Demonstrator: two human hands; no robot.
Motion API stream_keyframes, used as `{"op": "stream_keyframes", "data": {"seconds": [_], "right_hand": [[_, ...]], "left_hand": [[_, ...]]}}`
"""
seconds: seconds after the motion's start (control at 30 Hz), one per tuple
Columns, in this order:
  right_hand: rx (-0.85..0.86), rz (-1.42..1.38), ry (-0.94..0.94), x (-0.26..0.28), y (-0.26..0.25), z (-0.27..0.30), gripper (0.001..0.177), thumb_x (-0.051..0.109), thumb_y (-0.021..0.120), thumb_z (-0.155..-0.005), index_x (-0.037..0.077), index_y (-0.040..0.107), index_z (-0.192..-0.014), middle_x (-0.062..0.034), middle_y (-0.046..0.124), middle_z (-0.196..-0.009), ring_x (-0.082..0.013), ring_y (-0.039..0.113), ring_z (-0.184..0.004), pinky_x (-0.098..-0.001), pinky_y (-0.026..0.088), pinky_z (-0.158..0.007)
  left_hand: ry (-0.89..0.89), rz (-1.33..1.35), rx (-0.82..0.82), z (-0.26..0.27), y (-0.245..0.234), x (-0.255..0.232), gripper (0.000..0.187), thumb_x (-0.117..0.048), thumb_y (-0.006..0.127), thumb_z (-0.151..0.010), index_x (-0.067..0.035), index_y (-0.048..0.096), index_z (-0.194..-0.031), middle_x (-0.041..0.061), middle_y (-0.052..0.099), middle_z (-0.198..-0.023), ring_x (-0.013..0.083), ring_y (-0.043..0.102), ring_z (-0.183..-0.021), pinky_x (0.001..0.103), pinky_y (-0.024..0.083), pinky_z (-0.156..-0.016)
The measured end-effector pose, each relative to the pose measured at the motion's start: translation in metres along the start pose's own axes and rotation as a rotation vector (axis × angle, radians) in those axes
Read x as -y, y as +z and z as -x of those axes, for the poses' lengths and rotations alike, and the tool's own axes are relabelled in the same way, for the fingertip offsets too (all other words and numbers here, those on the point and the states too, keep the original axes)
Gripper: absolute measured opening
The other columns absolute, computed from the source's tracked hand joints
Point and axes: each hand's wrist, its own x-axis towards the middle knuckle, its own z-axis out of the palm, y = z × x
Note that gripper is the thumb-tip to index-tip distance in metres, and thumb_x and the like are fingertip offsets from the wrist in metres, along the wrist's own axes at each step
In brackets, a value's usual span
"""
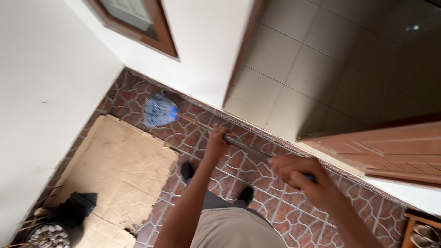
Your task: The person mops a tiled floor using a long-handled mop, moving it across the tiles in various directions.
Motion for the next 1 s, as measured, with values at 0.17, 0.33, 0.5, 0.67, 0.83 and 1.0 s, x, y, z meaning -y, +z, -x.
{"op": "stream_keyframes", "data": {"seconds": [0.17, 0.33, 0.5, 0.67, 0.83, 1.0], "right_hand": [[-0.094, 0.032, 0.191, 0.078, -0.066, 0.093, 0.029, 0.003, 0.044, -0.097, 0.013, 0.046, -0.07, -0.0013, 0.043, -0.063, -0.0136, 0.047, -0.062, -0.0528, 0.048, -0.104], [-0.088, 0.268, 0.391, 0.132, -0.087, 0.162, 0.021, 0.008, 0.052, -0.087, 0.015, 0.048, -0.068, -0.0018, 0.048, -0.062, -0.0177, 0.048, -0.07, -0.0473, 0.048, -0.091], [0.164, 0.304, 0.362, 0.13, -0.108, 0.201, 0.023, 0.018, 0.059, -0.091, 0.014, 0.05, -0.07, -0.0025, 0.054, -0.067, -0.0165, 0.063, -0.068, -0.0434, 0.052, -0.081], [0.27, 0.247, 0.354, 0.132, -0.135, 0.228, 0.045, 0.039, 0.045, -0.107, 0.016, 0.052, -0.069, 0.0018, 0.054, -0.062, -0.0112, 0.06, -0.06, -0.039, 0.054, -0.073], [0.16, 0.029, 0.238, 0.133, -0.156, 0.216, 0.045, 0.03, 0.057, -0.104, 0.011, 0.046, -0.065, -0.0036, 0.048, -0.063, -0.0198, 0.051, -0.062, -0.0531, 0.048, -0.081], [0.145, -0.145, 0.211, 0.093, -0.142, 0.19, 0.035, 0.024, 0.05, -0.102, 0.01, 0.049, -0.07, -0.0066, 0.049, -0.072, -0.0245, 0.052, -0.077, -0.0573, 0.04, -0.098]], "left_hand": [[-0.327, 0.332, 0.399, 0.036, 0.108, -0.105, 0.022, -0.006, 0.071, -0.081, -0.014, 0.074, -0.101, 0.009, 0.069, -0.084, 0.0241, 0.067, -0.081, 0.042, 0.051, -0.073], [0.057, 0.325, 0.57, 0.073, 0.184, -0.183, 0.017, -0.011, 0.07, -0.085, -0.016, 0.075, -0.101, 0.008, 0.071, -0.09, 0.0228, 0.066, -0.089, 0.04, 0.054, -0.082], [0.063, 0.164, 0.831, 0.088, 0.21, -0.25, 0.024, -0.039, 0.062, -0.099, -0.021, 0.075, -0.107, 0.002, 0.072, -0.101, 0.0238, 0.069, -0.102, 0.044, 0.052, -0.089], [-0.028, 0.013, 0.964, 0.089, 0.202, -0.27, 0.025, -0.04, 0.055, -0.101, -0.026, 0.074, -0.109, -0.001, 0.074, -0.099, 0.0212, 0.072, -0.097, 0.044, 0.052, -0.092], [0.085, -0.012, 0.778, 0.079, 0.189, -0.233, 0.022, -0.03, 0.064, -0.091, -0.024, 0.075, -0.109, 0.0, 0.075, -0.106, 0.0242, 0.071, -0.102, 0.045, 0.052, -0.092], [-0.03, -0.129, 0.677, 0.059, 0.143, -0.178, 0.021, -0.031, 0.069, -0.088, -0.024, 0.075, -0.107, 0.002, 0.073, -0.106, 0.0257, 0.069, -0.104, 0.042, 0.054, -0.086]]}}
